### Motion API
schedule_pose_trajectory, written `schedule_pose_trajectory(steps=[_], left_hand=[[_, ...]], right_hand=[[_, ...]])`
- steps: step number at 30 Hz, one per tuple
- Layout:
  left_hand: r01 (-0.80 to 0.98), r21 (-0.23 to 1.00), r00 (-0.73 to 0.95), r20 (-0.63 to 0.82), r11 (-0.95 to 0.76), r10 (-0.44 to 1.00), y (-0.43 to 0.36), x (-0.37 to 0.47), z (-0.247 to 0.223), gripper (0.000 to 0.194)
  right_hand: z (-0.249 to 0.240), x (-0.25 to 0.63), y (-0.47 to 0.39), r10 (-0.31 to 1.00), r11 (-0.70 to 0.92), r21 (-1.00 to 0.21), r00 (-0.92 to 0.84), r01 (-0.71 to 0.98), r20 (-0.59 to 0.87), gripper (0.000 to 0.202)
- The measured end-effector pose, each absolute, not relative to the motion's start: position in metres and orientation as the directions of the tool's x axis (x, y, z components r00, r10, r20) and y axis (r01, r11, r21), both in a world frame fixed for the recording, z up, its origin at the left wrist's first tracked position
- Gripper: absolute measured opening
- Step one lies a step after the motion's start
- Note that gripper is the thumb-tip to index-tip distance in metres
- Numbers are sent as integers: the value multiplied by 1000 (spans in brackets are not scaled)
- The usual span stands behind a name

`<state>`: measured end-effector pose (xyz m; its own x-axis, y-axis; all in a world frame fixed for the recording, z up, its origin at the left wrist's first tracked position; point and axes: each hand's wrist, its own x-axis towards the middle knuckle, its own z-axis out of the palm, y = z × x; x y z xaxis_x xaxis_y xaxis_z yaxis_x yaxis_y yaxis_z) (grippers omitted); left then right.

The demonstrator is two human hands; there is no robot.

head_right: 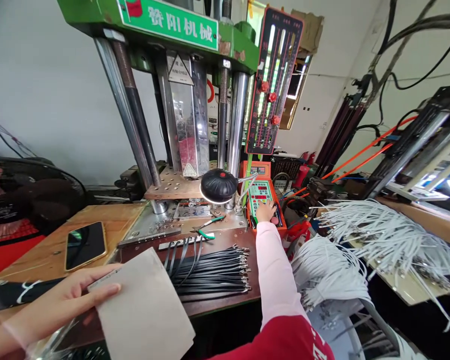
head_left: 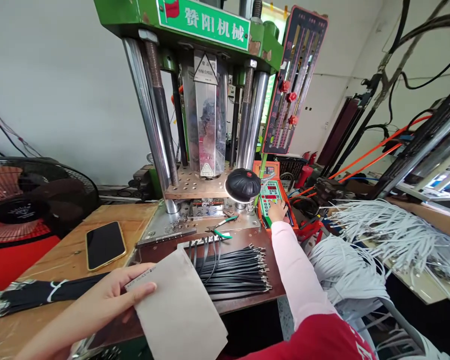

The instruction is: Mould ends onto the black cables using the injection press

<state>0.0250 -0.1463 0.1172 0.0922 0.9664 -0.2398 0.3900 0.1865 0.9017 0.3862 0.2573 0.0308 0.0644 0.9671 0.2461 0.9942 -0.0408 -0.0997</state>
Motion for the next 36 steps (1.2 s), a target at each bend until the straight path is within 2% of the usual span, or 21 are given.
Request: schedule_pose_trajectory(steps=[3, 8, 12, 18, 23, 26, 30, 34, 36], left_hand=[[364, 914, 93, -227, 179, 969, -148, 22, 111, 39], [341, 911, 10, -249, 231, 968, -155, 13, 116, 46], [373, 907, -68, -183, 195, 981, -153, 0, 126, 53], [354, 917, -151, -136, 182, 979, -142, -22, 143, 50], [287, 945, -306, -65, 157, 950, -142, -43, 159, 43], [227, 961, -478, -33, 160, 877, -143, -58, 162, 44], [269, 950, -657, 59, 160, 752, -131, -70, 156, 39], [342, 917, -663, 83, 203, 744, -107, -69, 147, 36], [390, 897, -631, 94, 209, 770, -94, -66, 143, 37]], right_hand=[[34, 385, 259, 969, -40, -117, 67, 992, 237, 49], [42, 391, 245, 958, -60, -197, 112, 979, 264, 57], [54, 404, 229, 967, -13, -260, 78, 965, 242, 47], [76, 409, 207, 964, 266, -372, -242, 889, 113, 35], [86, 392, 180, 855, 487, -480, -511, 729, 92, 36], [90, 374, 161, 757, 597, -518, -645, 613, 109, 38], [90, 331, 136, 702, 659, -465, -706, 592, 96, 32], [85, 284, 117, 747, 640, -278, -665, 717, 3, 38], [81, 267, 113, 771, 616, -231, -637, 753, -18, 38]])
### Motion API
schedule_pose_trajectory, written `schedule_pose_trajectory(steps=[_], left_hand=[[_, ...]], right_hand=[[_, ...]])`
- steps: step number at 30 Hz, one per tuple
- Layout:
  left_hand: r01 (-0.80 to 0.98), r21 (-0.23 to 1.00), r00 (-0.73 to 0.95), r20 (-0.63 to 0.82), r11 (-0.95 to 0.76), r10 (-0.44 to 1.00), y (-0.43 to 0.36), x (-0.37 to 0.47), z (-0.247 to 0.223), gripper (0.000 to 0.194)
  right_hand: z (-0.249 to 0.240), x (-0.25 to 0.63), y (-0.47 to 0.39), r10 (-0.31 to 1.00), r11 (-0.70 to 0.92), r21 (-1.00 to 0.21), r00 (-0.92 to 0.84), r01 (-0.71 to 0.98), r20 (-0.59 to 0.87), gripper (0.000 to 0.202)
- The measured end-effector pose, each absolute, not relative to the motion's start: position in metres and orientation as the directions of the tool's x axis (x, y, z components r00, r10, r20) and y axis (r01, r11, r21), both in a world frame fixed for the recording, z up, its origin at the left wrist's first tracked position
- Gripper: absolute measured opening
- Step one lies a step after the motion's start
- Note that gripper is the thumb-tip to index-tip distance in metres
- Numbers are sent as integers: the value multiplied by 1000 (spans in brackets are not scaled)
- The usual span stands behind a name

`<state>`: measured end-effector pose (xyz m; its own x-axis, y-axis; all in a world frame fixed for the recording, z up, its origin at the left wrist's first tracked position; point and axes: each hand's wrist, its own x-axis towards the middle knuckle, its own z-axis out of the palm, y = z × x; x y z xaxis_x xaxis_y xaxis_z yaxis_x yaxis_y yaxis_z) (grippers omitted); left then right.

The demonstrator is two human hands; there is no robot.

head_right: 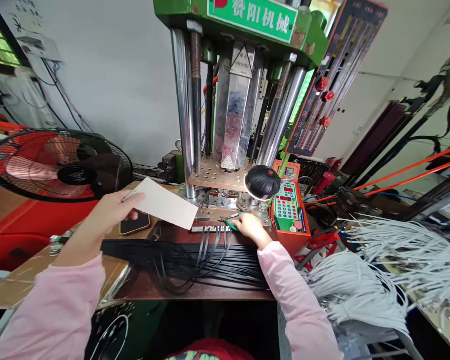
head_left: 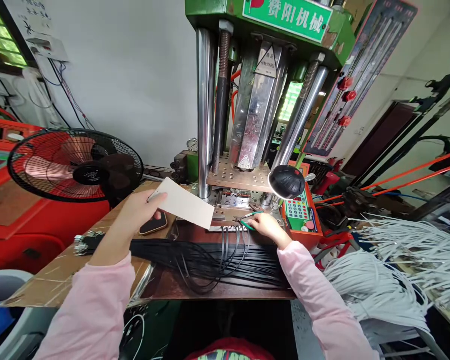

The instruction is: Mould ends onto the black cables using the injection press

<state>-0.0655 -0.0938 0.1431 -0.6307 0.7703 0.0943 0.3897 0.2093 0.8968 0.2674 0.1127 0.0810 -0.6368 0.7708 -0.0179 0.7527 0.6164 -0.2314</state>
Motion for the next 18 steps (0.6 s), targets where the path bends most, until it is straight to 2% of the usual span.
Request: schedule_pose_trajectory(steps=[4, 8, 12, 16, 18], left_hand=[[396, 895, -592, 79, 204, 802, -73, -59, 142, 37], [352, 918, -560, 50, 183, 827, -58, -56, 137, 42], [338, 921, -559, 31, 193, 829, -50, -63, 126, 42], [297, 935, -570, 12, 193, 821, -60, -76, 122, 41], [313, 927, -579, 16, 204, 815, -63, -76, 122, 40]], right_hand=[[74, 251, 110, 788, 597, -213, -615, 773, -24, 38], [68, 244, 107, 785, 595, -268, -619, 757, -7, 41], [69, 241, 111, 788, 575, -395, -614, 716, 34, 31], [87, 248, 126, 828, 506, -580, -549, 639, 117, 42], [99, 255, 126, 849, 465, -653, -509, 598, 139, 40]])
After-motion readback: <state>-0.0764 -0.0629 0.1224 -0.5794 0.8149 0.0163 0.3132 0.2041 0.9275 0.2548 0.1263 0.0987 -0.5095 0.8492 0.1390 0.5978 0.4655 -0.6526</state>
